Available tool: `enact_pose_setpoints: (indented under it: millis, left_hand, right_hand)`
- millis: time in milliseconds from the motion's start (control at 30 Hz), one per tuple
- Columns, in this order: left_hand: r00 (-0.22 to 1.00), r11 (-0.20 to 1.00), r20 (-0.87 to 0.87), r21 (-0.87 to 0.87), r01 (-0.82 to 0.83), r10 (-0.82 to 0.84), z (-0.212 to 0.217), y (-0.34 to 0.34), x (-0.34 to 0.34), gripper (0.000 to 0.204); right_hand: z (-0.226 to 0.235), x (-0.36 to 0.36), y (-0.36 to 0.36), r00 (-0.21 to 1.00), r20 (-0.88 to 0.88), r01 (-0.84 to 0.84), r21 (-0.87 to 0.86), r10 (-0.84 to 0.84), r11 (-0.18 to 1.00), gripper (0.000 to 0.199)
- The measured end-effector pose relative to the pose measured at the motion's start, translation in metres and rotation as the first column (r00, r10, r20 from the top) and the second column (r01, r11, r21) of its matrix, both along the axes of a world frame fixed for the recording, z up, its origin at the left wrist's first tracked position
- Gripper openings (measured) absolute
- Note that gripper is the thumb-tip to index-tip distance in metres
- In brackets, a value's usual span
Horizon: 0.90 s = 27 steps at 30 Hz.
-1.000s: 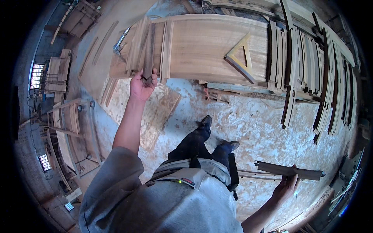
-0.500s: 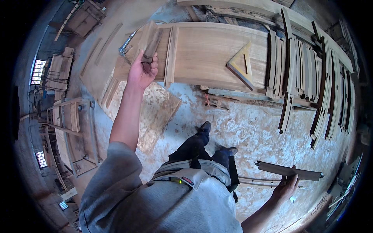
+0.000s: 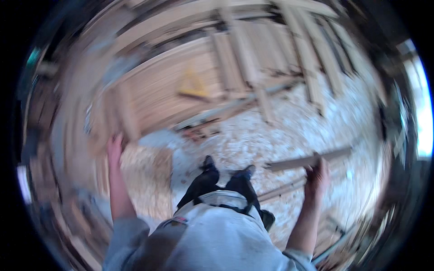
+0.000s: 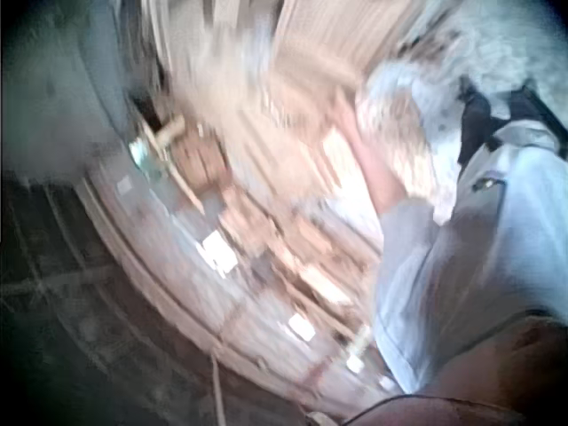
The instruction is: The person selects wooden slats from a pile, aligns them on a workbench, and applies glue to the ends using a brush. They then use a hammer to tap the pieces together and place the assembled parts on a table.
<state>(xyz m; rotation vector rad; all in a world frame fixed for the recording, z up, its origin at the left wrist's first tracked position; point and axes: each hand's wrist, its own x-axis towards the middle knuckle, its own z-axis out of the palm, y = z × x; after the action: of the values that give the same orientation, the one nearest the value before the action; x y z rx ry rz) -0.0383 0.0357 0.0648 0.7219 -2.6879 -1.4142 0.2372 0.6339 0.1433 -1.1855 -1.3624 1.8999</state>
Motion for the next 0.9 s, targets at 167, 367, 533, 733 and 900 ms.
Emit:
enact_pose_setpoints:
  millis: [167, 367, 533, 733, 900]
  left_hand:
    - [0.976, 0.765, -0.011, -0.623, 0.164, -0.218, -0.080, -0.055, 0.028, 0.057]
    - [0.906, 0.897, -0.292, -0.408, 0.171, -0.306, 0.005, 0.026, 0.017, 0.045]
    - [0.850, 0.812, -0.128, 0.253, 0.526, -0.510, 0.116, 0.295, 0.087, 0.029]
    - [0.275, 0.275, 0.087, 0.561, 0.781, -0.957, 0.107, 0.593, 0.199, 0.039]
    - [0.313, -0.072, -0.279, 0.839, 0.539, -0.908, 0.092, 0.741, 0.248, 0.057]
  right_hand:
    - [0.030, -0.010, 0.009, 0.984, -0.143, 0.093, -0.092, -0.105, 0.991, 0.023]
    - [0.008, 0.010, 0.064, 0.898, -0.321, 0.199, -0.316, -0.302, 0.928, 0.017]
    - [0.004, 0.034, 0.119, 0.791, -0.427, 0.214, -0.477, -0.438, 0.852, 0.021]
    - [0.000, 0.066, 0.198, 0.672, -0.483, 0.173, -0.636, -0.562, 0.752, 0.023]
    - [0.014, 0.080, 0.250, 0.626, -0.563, 0.090, -0.635, -0.540, 0.767, 0.019]
